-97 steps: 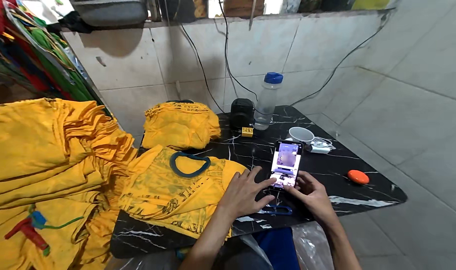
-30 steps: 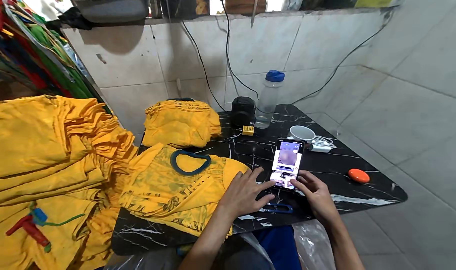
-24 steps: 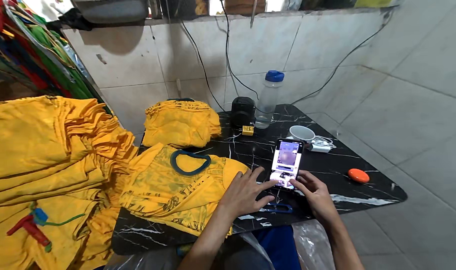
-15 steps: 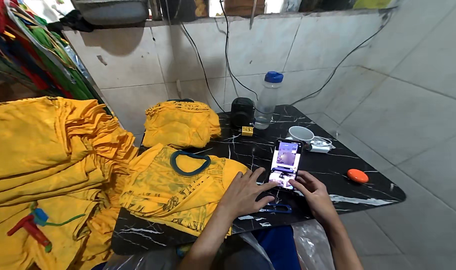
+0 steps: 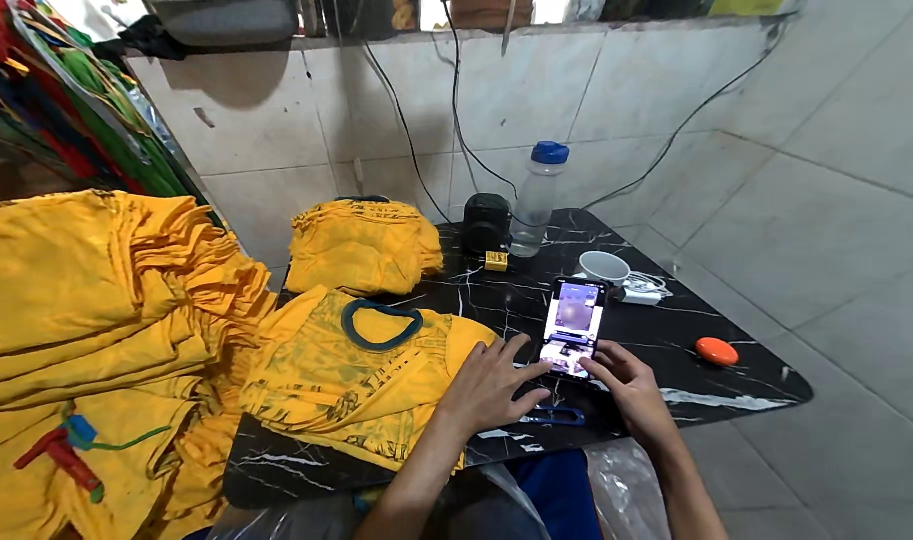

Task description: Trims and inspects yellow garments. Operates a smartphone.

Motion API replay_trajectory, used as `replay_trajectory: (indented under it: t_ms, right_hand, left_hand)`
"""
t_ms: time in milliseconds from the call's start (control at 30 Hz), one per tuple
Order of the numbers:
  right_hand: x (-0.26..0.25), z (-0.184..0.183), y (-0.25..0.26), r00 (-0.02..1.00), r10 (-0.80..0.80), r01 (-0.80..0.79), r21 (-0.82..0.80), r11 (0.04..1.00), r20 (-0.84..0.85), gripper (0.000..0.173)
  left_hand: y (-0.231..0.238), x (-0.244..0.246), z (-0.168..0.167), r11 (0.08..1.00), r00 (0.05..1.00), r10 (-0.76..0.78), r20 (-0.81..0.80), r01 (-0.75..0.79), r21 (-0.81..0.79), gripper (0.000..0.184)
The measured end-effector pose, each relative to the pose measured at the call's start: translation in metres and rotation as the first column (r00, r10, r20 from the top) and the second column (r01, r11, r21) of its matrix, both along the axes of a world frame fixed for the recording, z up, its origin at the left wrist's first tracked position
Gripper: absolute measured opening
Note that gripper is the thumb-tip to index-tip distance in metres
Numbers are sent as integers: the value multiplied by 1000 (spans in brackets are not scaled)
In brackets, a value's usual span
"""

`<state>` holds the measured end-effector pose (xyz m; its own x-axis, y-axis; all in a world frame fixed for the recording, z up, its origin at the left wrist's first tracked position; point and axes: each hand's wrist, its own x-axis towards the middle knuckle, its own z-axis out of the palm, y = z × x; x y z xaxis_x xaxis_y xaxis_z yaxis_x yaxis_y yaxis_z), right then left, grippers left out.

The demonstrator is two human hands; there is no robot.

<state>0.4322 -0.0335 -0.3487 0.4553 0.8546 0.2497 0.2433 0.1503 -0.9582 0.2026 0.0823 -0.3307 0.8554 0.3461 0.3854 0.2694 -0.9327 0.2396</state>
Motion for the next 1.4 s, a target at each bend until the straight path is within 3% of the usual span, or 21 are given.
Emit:
replay_trajectory:
  t_ms: [333, 667, 833, 1167, 1400]
  right_hand:
    - [-2, 2, 2, 999, -32, 33, -24, 999, 34, 27]
    - [-11, 9, 10, 971, -213, 218, -42, 975, 106, 25]
    - [-15, 10, 16, 957, -274, 278, -33, 960, 93, 32]
    - [-15, 9, 17, 955, -280, 285, -42, 958, 98, 23]
    - [-10, 8, 13, 970, -241, 242, -64, 968, 34, 31]
  left_hand:
    - [0, 1, 1, 999, 1000, 8, -4, -8, -33, 44]
    - [0, 1, 1, 999, 1000, 9, 10, -9, -36, 45]
    - [0, 0, 2, 999, 1000, 9, 18, -8, -47, 45]
    - [0, 1, 2, 998, 1000, 15, 16, -14, -67, 46]
    - [1, 0, 2, 996, 998, 35, 49, -31, -79, 44]
